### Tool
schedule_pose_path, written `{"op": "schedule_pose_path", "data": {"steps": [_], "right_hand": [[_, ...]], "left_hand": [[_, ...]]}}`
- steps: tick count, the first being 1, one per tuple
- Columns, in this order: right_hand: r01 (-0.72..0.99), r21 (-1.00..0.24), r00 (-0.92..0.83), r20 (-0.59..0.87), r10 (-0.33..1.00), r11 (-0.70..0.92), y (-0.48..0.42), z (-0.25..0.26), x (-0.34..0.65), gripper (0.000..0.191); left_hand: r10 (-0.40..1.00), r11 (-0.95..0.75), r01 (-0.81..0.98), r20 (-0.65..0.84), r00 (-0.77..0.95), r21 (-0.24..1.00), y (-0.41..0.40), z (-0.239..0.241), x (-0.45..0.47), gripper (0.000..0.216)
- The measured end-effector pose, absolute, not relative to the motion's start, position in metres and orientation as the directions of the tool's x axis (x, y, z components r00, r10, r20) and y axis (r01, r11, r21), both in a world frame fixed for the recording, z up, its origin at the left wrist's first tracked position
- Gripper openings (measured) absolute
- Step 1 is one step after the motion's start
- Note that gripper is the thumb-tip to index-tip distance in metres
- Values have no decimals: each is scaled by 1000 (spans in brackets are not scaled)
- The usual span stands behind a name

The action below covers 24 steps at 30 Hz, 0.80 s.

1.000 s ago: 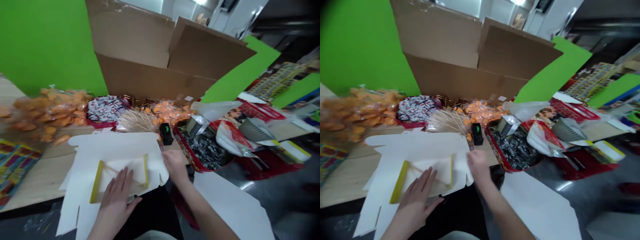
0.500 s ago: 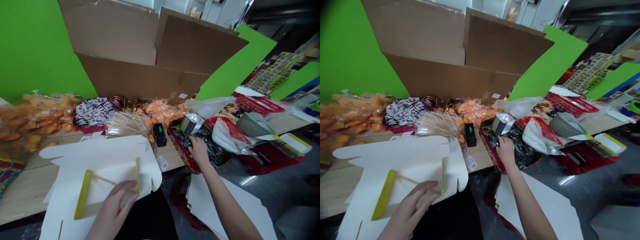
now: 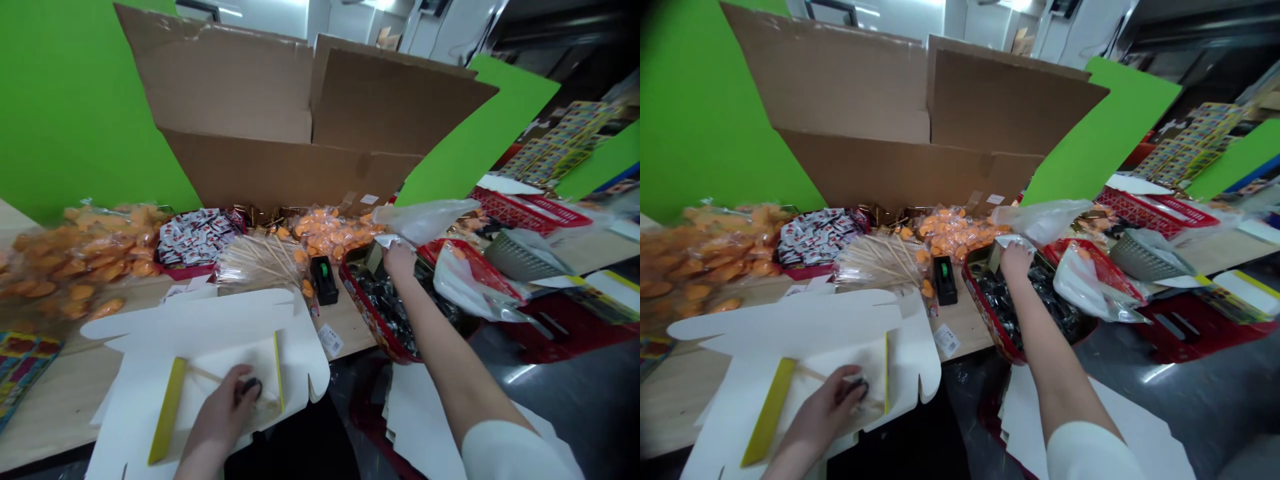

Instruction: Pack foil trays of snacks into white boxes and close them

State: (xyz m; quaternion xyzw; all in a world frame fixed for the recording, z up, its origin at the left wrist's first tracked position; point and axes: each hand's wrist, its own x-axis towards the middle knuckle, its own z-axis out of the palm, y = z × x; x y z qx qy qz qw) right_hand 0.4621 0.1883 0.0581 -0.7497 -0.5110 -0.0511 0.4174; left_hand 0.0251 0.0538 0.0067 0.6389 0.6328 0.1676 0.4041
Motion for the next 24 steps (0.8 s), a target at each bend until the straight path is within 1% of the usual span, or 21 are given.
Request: {"op": "schedule_pose_path", "data": {"steps": [2,4,7,8,10,12,13,14,15,16,17,18,19,20,21,22,23,24], "right_hand": [[813,-577,445,534,719,-75,199,52,478,29],[837,-545,419,582,697,-48,200,51,482,38],[892,-442,384,635,671,-92,189,65,473,38],[907,-412,355,637,685,-87,180,74,464,37],[929,-369,243,610,754,-1,151,96,434,37],[918,-343,6,510,860,198,109,120,388,32],[876,-346,-174,422,890,335,87,132,363,25],[754,-398,-448,270,852,523,66,141,339,17],[641,-472,-611,164,775,605,49,148,318,10],[536,-553,-700,132,702,638,37,151,302,8],[453,-625,-753,115,648,636,33,151,291,10],[422,-672,-745,127,655,609,36,145,287,13],[441,-691,-690,146,709,573,46,136,287,16],[517,-675,-598,154,787,525,62,122,290,20],[631,-627,-472,156,868,456,81,104,295,24],[769,-527,-327,161,931,361,102,84,299,27],[885,-386,-222,142,965,260,123,63,301,33],[953,-248,-149,113,982,173,141,42,301,44]], "left_hand": [[925,20,725,-287,247,688,51,-2,27,26],[925,-127,758,-200,324,640,52,-11,31,27],[941,-288,792,4,339,538,53,-13,29,36],[938,-326,789,75,338,522,51,-7,28,38],[910,-415,746,225,349,521,44,16,29,40],[849,-527,676,357,390,515,33,50,36,51],[807,-589,636,406,429,499,27,67,42,61],[760,-650,589,434,484,480,22,82,48,71],[718,-696,545,445,535,468,19,94,53,79],[688,-724,509,431,584,466,16,102,56,82],[669,-737,485,404,624,472,15,106,57,77],[663,-736,478,366,653,480,14,106,54,67],[666,-727,488,321,673,483,14,104,48,55],[669,-719,506,279,689,476,14,100,38,44],[676,-715,532,253,692,455,15,94,26,36],[689,-708,563,240,684,426,16,87,12,33],[703,-701,595,239,670,394,18,80,-3,31],[714,-694,621,238,659,365,21,72,-17,32]]}}
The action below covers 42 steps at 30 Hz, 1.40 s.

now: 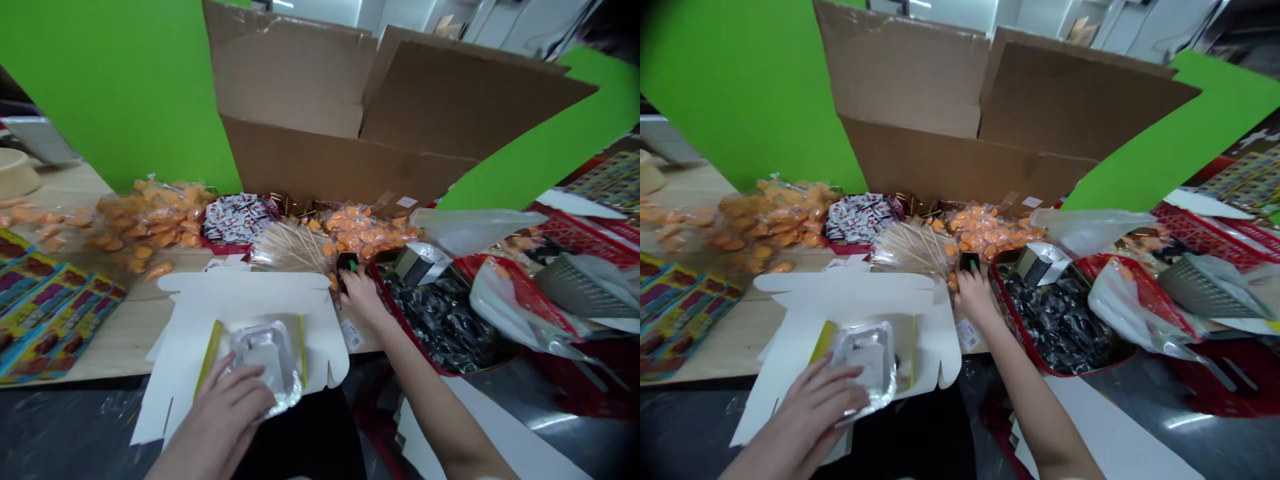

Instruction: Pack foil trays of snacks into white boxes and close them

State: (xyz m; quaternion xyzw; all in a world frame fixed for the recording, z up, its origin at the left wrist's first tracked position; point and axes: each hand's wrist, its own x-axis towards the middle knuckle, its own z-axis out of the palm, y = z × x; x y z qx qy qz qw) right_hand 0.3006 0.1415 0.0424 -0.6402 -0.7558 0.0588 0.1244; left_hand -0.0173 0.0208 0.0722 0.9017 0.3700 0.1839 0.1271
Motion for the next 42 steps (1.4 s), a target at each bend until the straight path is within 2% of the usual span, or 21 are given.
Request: {"op": "schedule_pose_path", "data": {"steps": [2,4,6,7,8,11,12,14,16,18,19,20,22,24,27,29,30,32,37,40,42], "right_hand": [[993,-68,-90,44,995,93,167,6,294,58],[996,-25,-81,8,997,81,177,-18,286,57],[995,-47,-90,35,995,92,177,-30,283,53],[991,-90,-94,70,993,100,176,-31,284,51],[977,-189,-74,125,989,97,175,-31,288,48],[799,-599,151,274,950,46,169,-20,303,41],[735,-678,234,283,930,22,164,-16,309,41],[596,-803,355,245,902,-17,148,-7,318,42],[332,-943,439,125,890,-31,125,-1,324,40],[24,-999,467,-23,884,-39,100,1,327,33],[-39,-998,460,-66,886,-54,91,0,327,32],[14,-997,446,-59,893,-73,84,-1,326,32],[266,-960,404,28,914,-88,81,-4,324,34],[545,-837,312,158,937,-40,92,-7,318,38],[882,-461,42,276,960,94,121,-12,304,57],[970,-165,-134,244,961,178,142,-18,294,59],[971,-104,-187,217,958,213,151,-22,291,56],[951,-112,-265,186,946,288,167,-29,288,49],[873,-295,-322,248,914,388,177,-34,304,40],[846,-429,-166,352,921,316,174,-29,316,46],[821,-519,-3,411,912,237,176,-23,321,51]], "left_hand": [[731,-679,657,223,645,327,28,57,-41,33],[733,-672,669,155,662,318,37,43,-56,33],[730,-665,675,89,677,321,45,33,-63,32],[728,-660,677,56,683,326,48,30,-64,32],[727,-653,680,25,686,334,49,28,-65,31],[747,-607,710,-49,663,357,49,27,-70,30],[753,-594,719,-65,655,360,47,27,-72,35],[759,-583,730,-82,646,356,43,24,-76,44],[759,-588,736,-85,645,335,38,19,-78,45],[767,-592,749,-78,637,299,33,15,-75,45],[775,-588,760,-76,628,276,32,15,-72,47],[784,-582,772,-77,617,255,30,15,-69,49],[801,-565,796,-87,592,218,29,17,-60,53],[813,-548,811,-101,574,202,28,21,-53,54],[830,-524,826,-95,550,207,28,23,-46,54],[841,-505,837,-97,532,212,26,23,-44,55],[844,-496,842,-108,525,210,25,22,-44,55],[847,-480,852,-143,512,207,24,23,-43,54],[842,-466,860,-196,503,207,26,24,-44,52],[844,-476,848,-147,515,233,27,32,-43,54],[842,-494,813,-61,536,309,26,44,-34,50]]}}
